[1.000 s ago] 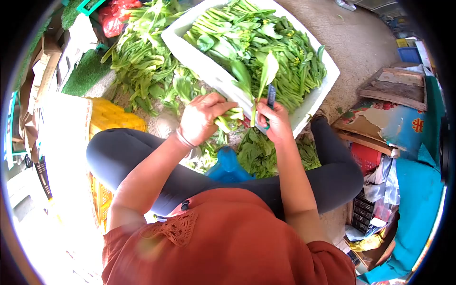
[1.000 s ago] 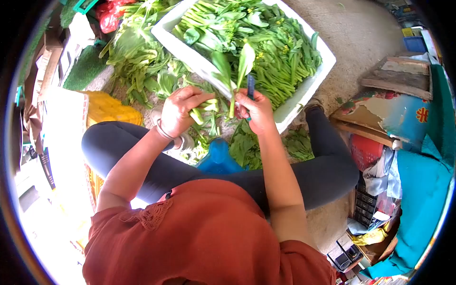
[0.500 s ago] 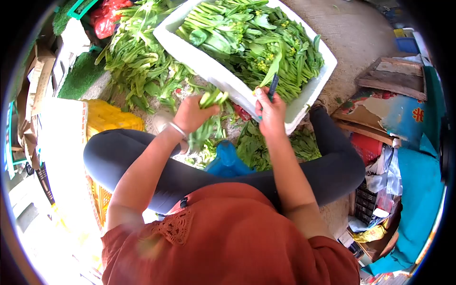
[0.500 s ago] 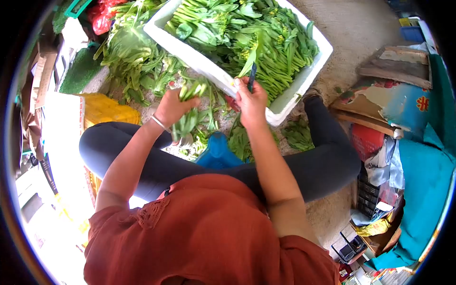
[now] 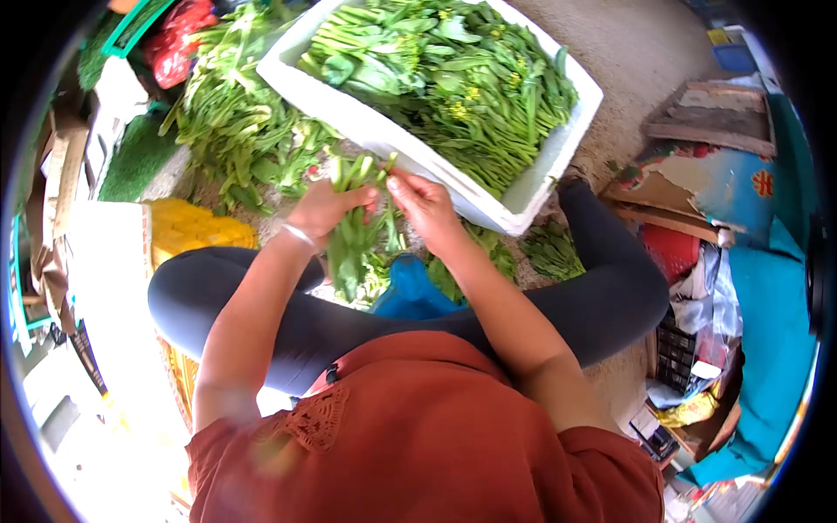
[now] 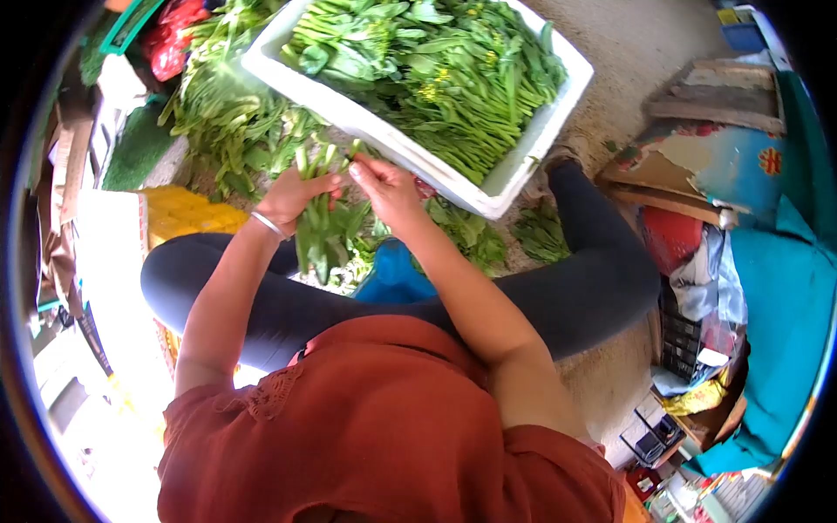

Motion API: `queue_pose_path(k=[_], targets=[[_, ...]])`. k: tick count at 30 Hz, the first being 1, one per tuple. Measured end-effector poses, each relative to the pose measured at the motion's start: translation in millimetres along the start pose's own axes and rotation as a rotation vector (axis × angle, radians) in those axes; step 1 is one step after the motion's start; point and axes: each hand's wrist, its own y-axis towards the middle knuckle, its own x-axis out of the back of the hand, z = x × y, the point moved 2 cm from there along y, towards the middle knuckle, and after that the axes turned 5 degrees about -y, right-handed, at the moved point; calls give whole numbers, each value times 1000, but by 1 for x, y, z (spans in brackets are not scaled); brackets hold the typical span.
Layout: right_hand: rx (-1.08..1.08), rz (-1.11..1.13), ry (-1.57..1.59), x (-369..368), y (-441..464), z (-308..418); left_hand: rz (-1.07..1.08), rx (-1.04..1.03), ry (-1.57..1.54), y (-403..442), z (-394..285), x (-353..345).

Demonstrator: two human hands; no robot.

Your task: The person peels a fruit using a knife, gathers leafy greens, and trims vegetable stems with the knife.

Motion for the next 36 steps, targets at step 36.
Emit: queue_pose_path(k=[36], targets=[[304,-537,-501,88,7,42,-433,-983,1078,-19,-22,-16]])
